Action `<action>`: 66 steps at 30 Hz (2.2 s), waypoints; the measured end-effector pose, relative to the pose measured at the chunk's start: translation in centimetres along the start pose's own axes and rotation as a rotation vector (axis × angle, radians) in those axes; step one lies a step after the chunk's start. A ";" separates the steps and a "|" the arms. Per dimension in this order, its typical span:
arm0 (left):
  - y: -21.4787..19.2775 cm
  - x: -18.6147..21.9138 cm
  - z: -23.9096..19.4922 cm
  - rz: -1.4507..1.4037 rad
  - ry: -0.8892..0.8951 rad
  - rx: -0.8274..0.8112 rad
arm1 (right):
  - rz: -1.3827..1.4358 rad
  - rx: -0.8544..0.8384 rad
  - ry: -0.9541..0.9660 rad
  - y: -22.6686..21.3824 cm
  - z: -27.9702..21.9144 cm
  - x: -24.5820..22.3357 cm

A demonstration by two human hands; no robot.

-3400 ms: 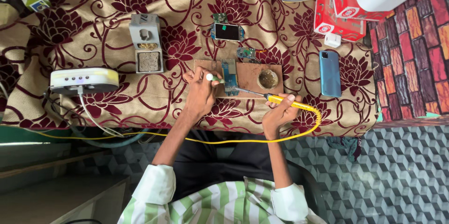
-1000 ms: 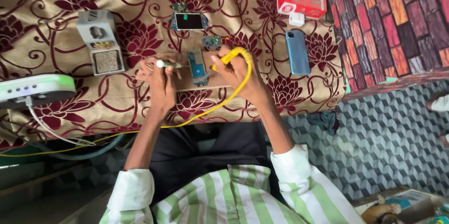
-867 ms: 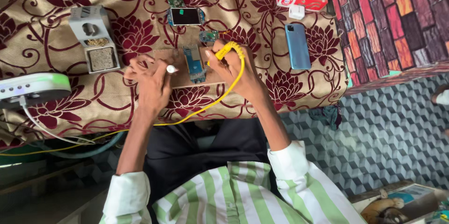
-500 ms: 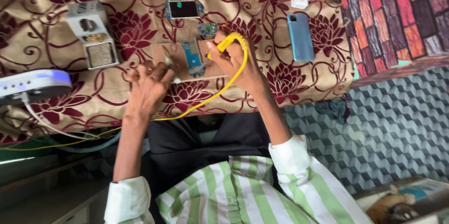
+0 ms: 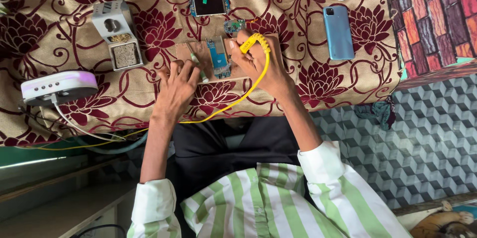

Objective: The person uses a soldering iron and solder wire to apply solder to a small blue circuit board held on a wooden board. They repeatedly dip the iron into a small container of flux or solder and apply it to various points on the board.

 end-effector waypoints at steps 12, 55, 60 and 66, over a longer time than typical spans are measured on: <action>-8.4 1.0 3.9 -1.078 0.041 0.560 | -0.051 0.021 -0.069 0.2 0.8 -0.7; -9.5 2.0 8.8 -0.984 0.155 0.581 | -0.408 0.035 -0.248 3.5 -3.8 5.6; -9.4 2.4 8.7 -0.743 0.285 0.601 | -0.486 -0.096 -0.199 3.2 -4.2 6.5; -8.1 2.5 9.2 -0.708 0.294 0.637 | -0.494 -0.127 -0.281 1.6 -4.7 6.4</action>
Point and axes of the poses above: each hand's wrist, its own z-axis towards the middle knuckle, its own y-axis out of the palm, x = y × z, the point moved 2 cm from there along z, towards the middle knuckle, and after that the axes turned 4 degrees about -x, right-handed, at the moved point
